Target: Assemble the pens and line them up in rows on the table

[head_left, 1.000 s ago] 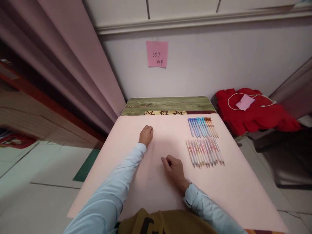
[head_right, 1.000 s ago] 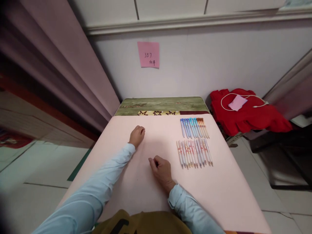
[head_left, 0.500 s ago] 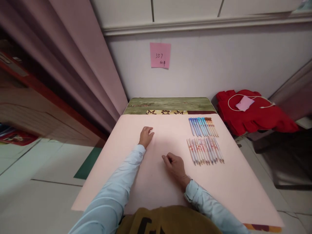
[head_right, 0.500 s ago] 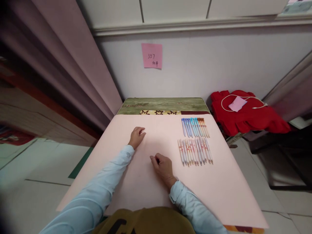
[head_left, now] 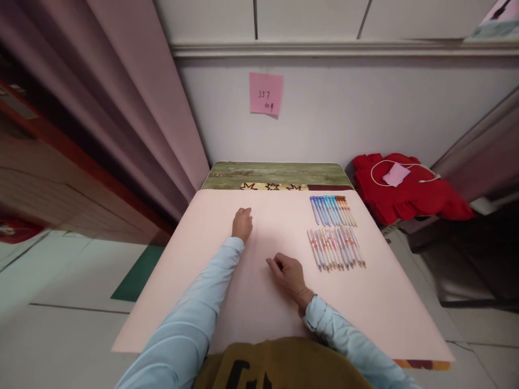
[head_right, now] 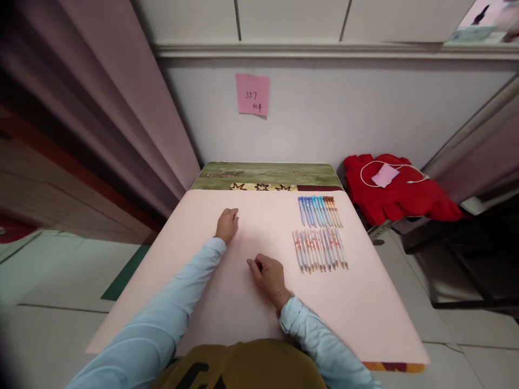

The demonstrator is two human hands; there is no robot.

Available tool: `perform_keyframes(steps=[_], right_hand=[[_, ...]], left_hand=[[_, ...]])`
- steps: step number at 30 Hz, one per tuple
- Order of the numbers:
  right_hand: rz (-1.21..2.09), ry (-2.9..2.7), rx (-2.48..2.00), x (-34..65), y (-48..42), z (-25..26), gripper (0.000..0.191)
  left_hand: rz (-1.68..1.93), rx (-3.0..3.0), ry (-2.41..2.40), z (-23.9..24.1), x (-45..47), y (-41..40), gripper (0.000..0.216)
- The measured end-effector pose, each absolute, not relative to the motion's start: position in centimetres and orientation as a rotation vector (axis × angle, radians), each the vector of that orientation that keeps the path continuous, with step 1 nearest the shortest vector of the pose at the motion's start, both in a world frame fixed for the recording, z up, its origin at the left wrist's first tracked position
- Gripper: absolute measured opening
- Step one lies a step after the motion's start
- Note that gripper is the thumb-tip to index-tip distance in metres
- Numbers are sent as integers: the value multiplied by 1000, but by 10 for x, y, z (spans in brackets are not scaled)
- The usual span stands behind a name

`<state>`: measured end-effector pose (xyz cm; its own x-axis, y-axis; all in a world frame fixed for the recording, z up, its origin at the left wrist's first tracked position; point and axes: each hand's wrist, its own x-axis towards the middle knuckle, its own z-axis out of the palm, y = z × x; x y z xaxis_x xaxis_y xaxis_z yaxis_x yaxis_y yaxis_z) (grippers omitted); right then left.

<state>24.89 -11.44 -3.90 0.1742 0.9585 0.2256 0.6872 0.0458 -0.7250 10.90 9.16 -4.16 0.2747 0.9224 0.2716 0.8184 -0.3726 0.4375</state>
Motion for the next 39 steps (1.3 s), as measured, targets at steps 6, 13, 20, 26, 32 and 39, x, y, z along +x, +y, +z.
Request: perform_keyframes(steps=[6,13,20,26,32,39], right_hand=[[465,-1559,-1712,248,-111,-39,41],[540,-1475,-1658,250,-109,-33,39],[870,-1047,-1478,276,-124,-13,38],[285,-859,-1846,386,-159,-2,40],[16,-876,-2387,452,-173,-2,35],[126,-953,-2500,452,-168,-9,35]], left_hand=[[740,2294,1604,-36,114,103,31],[900,2254,1482,-39,121,68,37],[997,2224,1299,-29,101,14,24],[896,1953,1214,-6,110,-40,19],[570,1624,870,4,186,-62,39],[456,1675,940,1,239,-57,42]])
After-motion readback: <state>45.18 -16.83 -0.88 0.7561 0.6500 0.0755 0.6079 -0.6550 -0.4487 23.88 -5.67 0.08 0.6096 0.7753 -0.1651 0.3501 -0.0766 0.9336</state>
